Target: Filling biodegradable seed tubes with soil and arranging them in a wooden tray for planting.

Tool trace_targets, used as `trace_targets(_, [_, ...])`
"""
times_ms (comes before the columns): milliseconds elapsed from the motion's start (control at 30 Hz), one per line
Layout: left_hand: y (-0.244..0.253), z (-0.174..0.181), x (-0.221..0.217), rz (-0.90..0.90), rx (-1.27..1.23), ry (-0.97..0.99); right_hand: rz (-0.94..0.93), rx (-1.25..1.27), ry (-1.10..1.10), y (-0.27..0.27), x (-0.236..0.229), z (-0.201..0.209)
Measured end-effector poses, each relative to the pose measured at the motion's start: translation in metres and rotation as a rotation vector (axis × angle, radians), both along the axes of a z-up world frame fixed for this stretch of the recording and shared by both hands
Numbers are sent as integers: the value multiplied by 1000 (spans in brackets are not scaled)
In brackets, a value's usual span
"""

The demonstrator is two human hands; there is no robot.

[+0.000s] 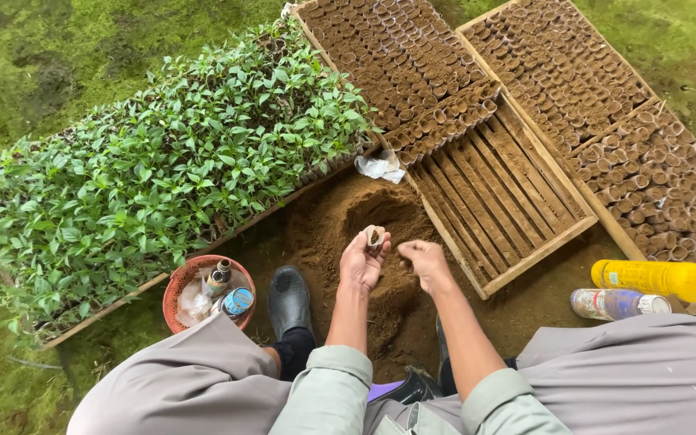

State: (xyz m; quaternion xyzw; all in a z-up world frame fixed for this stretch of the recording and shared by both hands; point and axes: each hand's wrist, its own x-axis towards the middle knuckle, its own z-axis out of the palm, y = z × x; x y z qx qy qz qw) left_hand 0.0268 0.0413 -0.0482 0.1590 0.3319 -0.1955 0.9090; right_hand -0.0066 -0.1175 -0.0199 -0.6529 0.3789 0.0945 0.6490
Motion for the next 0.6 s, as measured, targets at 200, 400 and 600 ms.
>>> trace_targets(200, [-5, 1, 3, 1, 62, 3, 3, 159, -233, 8, 21, 78])
trace_targets(400, [-9, -14, 2, 26, 93, 9, 45, 156, -244, 22, 23, 91])
trace_targets(600, [-11, -4, 1, 30, 134, 16, 66, 124, -262, 23, 28, 87])
